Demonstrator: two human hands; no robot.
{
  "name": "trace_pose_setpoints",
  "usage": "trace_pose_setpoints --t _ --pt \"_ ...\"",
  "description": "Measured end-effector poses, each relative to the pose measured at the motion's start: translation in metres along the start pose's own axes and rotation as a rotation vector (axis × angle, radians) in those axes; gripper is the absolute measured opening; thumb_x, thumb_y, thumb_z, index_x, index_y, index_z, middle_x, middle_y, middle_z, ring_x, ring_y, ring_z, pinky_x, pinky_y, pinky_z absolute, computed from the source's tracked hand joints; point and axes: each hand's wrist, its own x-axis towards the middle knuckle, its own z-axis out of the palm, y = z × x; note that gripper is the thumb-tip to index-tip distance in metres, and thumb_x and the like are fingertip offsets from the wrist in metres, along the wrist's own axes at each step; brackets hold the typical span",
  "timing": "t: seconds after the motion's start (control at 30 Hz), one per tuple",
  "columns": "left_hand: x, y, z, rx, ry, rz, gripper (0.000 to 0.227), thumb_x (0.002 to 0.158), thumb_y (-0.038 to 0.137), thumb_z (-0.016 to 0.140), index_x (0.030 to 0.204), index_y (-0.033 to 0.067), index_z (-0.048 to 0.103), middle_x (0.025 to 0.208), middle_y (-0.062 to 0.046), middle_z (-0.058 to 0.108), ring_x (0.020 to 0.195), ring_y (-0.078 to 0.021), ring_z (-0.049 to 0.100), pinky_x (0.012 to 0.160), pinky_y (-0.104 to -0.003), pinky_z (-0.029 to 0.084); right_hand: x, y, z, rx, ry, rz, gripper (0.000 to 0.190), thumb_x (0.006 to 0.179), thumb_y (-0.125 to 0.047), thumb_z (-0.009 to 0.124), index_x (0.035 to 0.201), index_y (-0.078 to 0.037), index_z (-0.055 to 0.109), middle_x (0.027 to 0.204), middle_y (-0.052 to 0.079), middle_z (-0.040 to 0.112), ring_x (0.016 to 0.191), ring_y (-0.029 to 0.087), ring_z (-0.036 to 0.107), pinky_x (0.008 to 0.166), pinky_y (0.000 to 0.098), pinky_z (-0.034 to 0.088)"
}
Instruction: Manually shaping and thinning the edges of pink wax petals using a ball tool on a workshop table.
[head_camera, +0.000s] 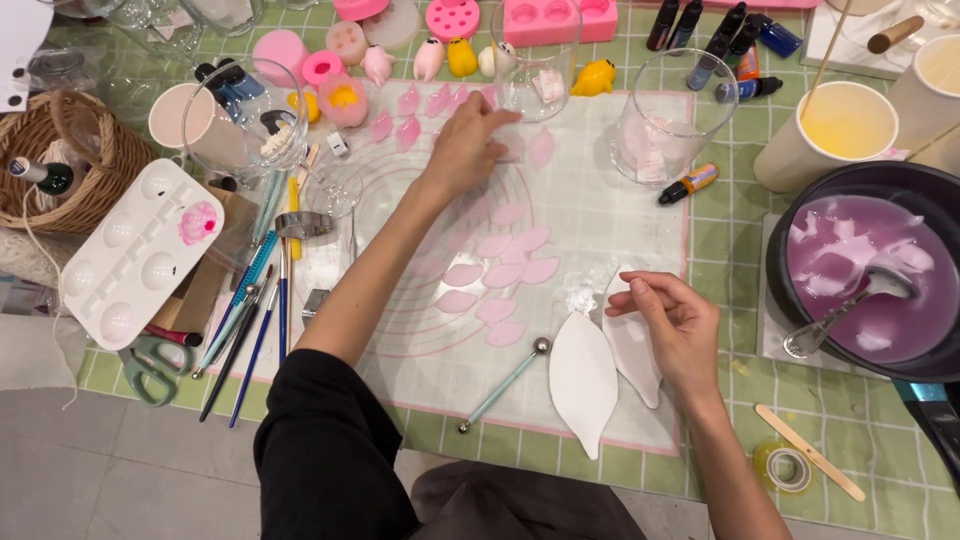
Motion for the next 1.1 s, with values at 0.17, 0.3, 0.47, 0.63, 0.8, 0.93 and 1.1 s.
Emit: trace_pose_setpoints --t 0.17,0.3,0.47,0.63,0.8,0.93,1.1 --pt "-0.001 0.018 -0.001 0.127 -0.040 0.064 0.036 0.064 0.005 0.086 0.099 0.0073 0.074 0.101 -0.012 0.057 0.100 -0.0318 0.060 0.080 -0.045 0.047 0.002 0.000 -0.001 -0.028 0.006 0.000 0.025 0.104 -0.014 0.061 0.117 0.005 0.071 0.090 0.013 0.076 0.083 0.021 0.077 0.076 0.0297 0.060" --pt "0.002 0.007 -0.002 0.015 -0.028 -0.146 0.015 0.077 0.004 0.085 0.086 0.0017 0.073 0.085 -0.010 0.072 0.084 -0.0257 0.069 0.074 -0.041 0.051 0.001 0.003 -0.001 -0.010 -0.012 -0.015 0.025 0.104 -0.014 0.061 0.116 0.005 0.070 0.091 0.014 0.076 0.083 0.022 0.077 0.077 0.0305 0.061" --pt "0.004 -0.013 0.002 -0.205 0.018 -0.178 0.010 0.078 -0.002 0.079 0.086 -0.0006 0.073 0.078 -0.011 0.075 0.071 -0.0182 0.072 0.065 -0.033 0.055 0.001 0.002 0.000 0.002 -0.013 -0.017 0.024 0.104 -0.014 0.061 0.116 0.005 0.070 0.091 0.013 0.076 0.083 0.021 0.077 0.077 0.0308 0.061" --pt "0.004 -0.015 0.003 -0.209 0.009 -0.215 0.007 0.081 -0.003 0.076 0.086 -0.0002 0.073 0.079 -0.010 0.076 0.072 -0.0176 0.073 0.066 -0.032 0.056 0.001 0.000 0.001 0.000 -0.006 -0.016 0.024 0.104 -0.014 0.061 0.115 0.005 0.071 0.091 0.013 0.075 0.082 0.021 0.076 0.077 0.0315 0.062" --pt "0.007 -0.023 0.011 -0.213 0.081 -0.316 0.008 0.085 0.003 0.074 0.089 0.0012 0.068 0.082 -0.010 0.075 0.079 -0.0199 0.074 0.073 -0.035 0.056 0.001 -0.002 0.002 -0.010 0.002 0.000 0.024 0.104 -0.014 0.061 0.115 0.005 0.071 0.091 0.013 0.076 0.082 0.020 0.076 0.077 0.0319 0.062" --pt "0.000 -0.012 0.018 -0.153 0.075 -0.251 0.010 0.083 0.002 0.073 0.090 0.0020 0.066 0.082 -0.010 0.072 0.080 -0.0225 0.071 0.075 -0.036 0.054 0.001 -0.003 0.002 -0.001 0.002 -0.009 0.024 0.104 -0.014 0.061 0.115 0.005 0.071 0.091 0.013 0.075 0.082 0.020 0.076 0.077 0.0320 0.063" --pt "-0.001 -0.004 0.017 -0.113 0.056 -0.154 0.023 0.070 -0.005 0.072 0.089 0.0026 0.062 0.077 -0.007 0.063 0.071 -0.0202 0.064 0.065 -0.035 0.050 0.002 0.000 0.000 0.003 0.008 -0.013 0.024 0.105 -0.014 0.061 0.115 0.005 0.071 0.091 0.013 0.075 0.082 0.019 0.076 0.077 0.0305 0.062"
